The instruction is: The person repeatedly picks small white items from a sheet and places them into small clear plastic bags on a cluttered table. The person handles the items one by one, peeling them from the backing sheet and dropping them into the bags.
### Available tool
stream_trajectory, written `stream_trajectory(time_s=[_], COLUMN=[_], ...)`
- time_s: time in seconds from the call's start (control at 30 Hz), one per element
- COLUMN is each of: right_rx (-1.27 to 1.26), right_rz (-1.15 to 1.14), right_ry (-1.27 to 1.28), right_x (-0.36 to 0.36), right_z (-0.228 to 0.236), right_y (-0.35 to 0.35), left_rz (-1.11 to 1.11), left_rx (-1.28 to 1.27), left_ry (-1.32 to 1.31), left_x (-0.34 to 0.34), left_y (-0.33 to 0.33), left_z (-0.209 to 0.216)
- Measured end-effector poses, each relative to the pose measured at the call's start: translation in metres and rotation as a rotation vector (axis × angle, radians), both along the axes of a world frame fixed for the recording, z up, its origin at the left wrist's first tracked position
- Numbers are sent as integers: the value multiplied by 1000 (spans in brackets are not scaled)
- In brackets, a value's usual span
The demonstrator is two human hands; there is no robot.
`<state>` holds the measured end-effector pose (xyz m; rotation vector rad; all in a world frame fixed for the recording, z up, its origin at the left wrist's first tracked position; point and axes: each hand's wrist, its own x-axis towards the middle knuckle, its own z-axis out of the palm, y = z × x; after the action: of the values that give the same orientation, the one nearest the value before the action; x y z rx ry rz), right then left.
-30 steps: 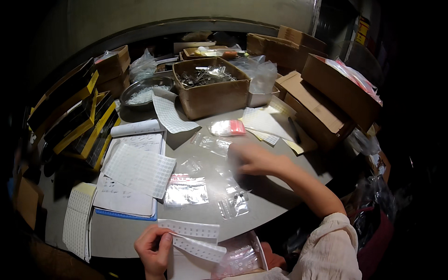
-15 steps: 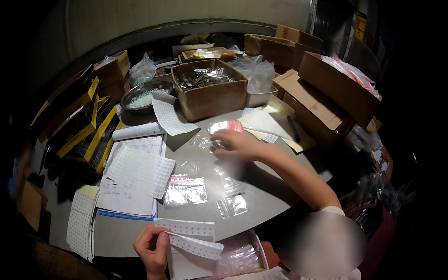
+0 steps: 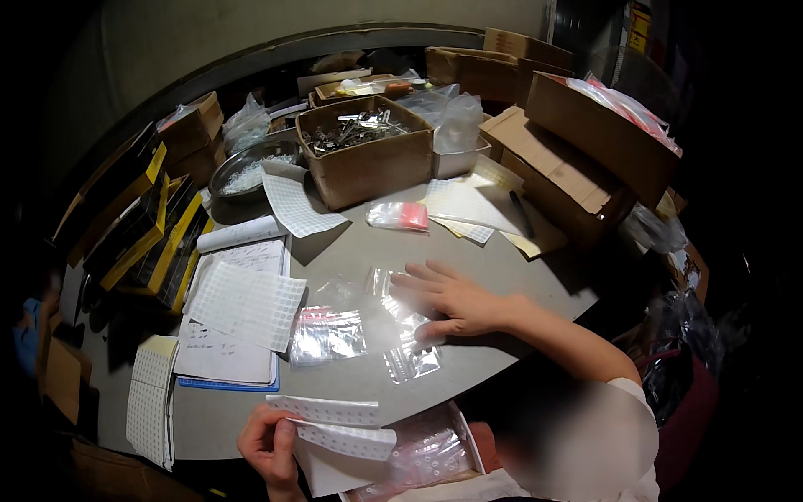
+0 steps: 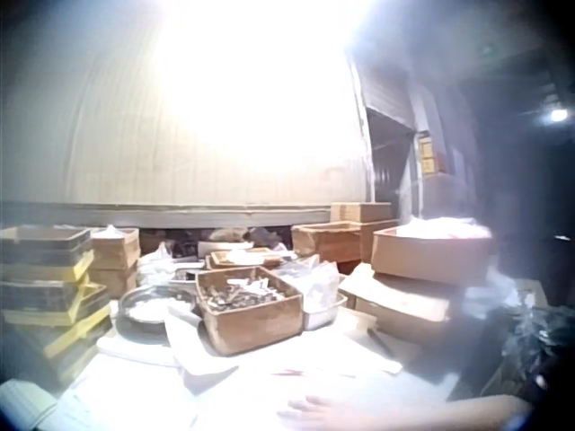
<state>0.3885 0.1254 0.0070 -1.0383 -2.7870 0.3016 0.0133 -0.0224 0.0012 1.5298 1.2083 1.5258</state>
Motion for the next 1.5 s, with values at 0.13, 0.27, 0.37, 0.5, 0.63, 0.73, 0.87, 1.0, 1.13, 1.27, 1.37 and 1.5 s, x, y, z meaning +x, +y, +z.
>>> stream_trajectory(time_s=[0.13,0.27,0.37,0.5,0.63,0.73,0.87,1.0,1.13,1.27,1.37,1.5], right_rx=[1,127,100,-58,27,29,63,28,-161,-447,-639,-884], right_rz=[-118,-243,-217,-206,-227,-156,-120,-56,47,121,148,92], right_ry=[170,-180,-184,134,-8,-8,137,232,352,504,616,831], right_x=[-3,-23,-27,-24,-37,-44,-52,-69,-78,-71,-64,-59], right_z=[3,-1,-6,1,10,11,2,15,16,17,20,30], right_y=[-10,-26,-39,-40,-49,-65,-102,-134,-155,-166,-168,-159], left_rz=[63,79,114,170,121,186,-347,-558,-646,-476,-256,57], left_rx=[84,128,159,182,171,133,19,117,122,-25,-38,-101], left_ry=[-118,-151,-181,-348,-436,-564,-993,-955,-910,-928,-906,-790], left_x=[3,5,3,8,-3,-13,-66,-84,-101,-108,-99,-69], left_y=[2,3,0,1,0,2,1,9,11,2,-8,-8], left_z=[-10,-7,-10,-10,-14,-18,-33,-35,-40,-37,-36,-16])
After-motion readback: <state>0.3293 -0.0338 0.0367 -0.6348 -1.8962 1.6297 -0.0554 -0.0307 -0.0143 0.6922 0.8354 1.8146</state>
